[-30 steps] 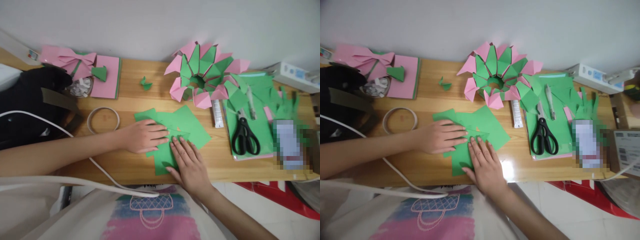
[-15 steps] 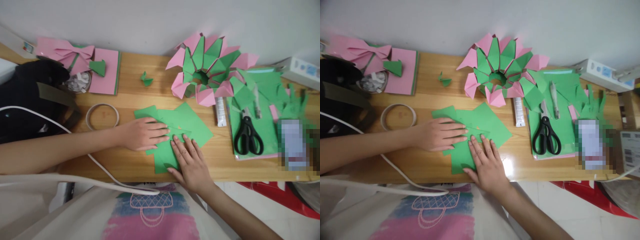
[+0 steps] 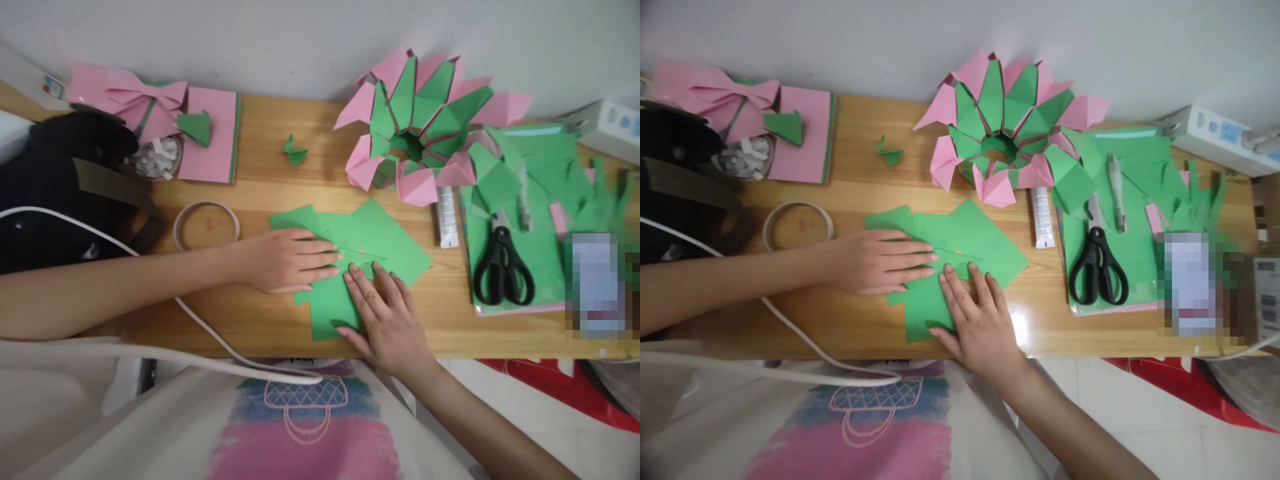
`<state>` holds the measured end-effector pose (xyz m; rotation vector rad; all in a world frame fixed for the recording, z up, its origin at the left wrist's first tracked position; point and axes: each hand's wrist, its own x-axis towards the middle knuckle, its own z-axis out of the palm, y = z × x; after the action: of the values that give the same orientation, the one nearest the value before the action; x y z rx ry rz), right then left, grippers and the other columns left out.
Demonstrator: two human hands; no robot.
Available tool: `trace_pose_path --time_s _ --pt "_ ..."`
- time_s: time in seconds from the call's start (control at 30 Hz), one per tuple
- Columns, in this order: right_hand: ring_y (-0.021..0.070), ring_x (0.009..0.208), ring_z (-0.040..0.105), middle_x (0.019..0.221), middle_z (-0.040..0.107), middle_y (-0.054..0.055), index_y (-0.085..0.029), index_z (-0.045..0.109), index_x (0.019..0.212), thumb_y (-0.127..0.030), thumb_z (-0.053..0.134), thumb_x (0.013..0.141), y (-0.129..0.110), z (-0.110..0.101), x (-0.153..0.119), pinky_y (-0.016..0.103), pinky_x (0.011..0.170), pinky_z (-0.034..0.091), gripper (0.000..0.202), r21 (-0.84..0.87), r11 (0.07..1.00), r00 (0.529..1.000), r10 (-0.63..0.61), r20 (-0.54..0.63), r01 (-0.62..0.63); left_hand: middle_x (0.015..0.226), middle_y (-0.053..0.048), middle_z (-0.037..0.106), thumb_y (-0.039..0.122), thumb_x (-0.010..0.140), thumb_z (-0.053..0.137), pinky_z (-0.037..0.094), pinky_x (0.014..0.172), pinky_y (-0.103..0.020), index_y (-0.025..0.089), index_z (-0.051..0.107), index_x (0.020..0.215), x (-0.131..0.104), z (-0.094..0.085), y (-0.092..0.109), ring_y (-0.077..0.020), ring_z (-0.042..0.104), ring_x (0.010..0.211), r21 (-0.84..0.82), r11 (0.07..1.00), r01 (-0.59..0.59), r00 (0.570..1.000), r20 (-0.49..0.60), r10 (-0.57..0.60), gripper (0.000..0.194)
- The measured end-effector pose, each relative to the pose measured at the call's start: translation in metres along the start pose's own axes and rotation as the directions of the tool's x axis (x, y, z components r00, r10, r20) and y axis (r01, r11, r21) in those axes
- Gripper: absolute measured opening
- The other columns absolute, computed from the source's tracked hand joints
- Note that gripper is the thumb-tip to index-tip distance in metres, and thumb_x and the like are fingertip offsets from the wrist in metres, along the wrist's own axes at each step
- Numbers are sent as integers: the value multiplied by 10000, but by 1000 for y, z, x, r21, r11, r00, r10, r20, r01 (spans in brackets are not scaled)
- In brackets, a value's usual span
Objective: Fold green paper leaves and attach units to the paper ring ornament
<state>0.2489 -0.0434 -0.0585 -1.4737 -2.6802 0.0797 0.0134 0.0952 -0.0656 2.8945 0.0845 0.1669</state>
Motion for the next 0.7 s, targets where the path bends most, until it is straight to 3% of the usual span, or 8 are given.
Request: trace_pose_path --time_s 0.2,0.33,0.5,0.7 --pt "390 1286 426 1453 539 98 -65 496 1405 -551 402 950 2 -1 1 501 1032 325 672 17 1000 1000 -3 0 3 1442 -69 547 368 968 494 323 1128 -376 274 538 1376 -1 -9 -10 -245 458 1374 -179 984 3 987 160 26 421" --pt "386 1280 435 1441 550 101 -60 506 1395 -551 399 952 1 0 1 498 1035 325 670 25 1000 1000 2 -14 -2 1455 -83 527 351 940 535 322 1144 -397 251 564 1352 -2 -11 -15 -265 465 1370 -247 969 -4 986 162 45 426" --pt "389 1303 411 1449 542 106 -68 485 1413 -561 418 940 1 2 0 509 1039 328 687 36 999 1000 7 -3 -6 1463 -29 521 327 907 547 340 1151 -389 314 627 1267 0 -14 -22 -259 486 1355 -363 932 16 981 184 55 369" --pt "384 1313 400 1447 546 94 -77 482 1417 -556 417 942 1 2 0 514 1044 324 678 46 999 1000 14 -10 -13 1455 -19 534 259 893 536 368 1128 -349 320 659 1193 -1 -13 -31 -236 504 1341 -385 921 -51 988 118 104 330"
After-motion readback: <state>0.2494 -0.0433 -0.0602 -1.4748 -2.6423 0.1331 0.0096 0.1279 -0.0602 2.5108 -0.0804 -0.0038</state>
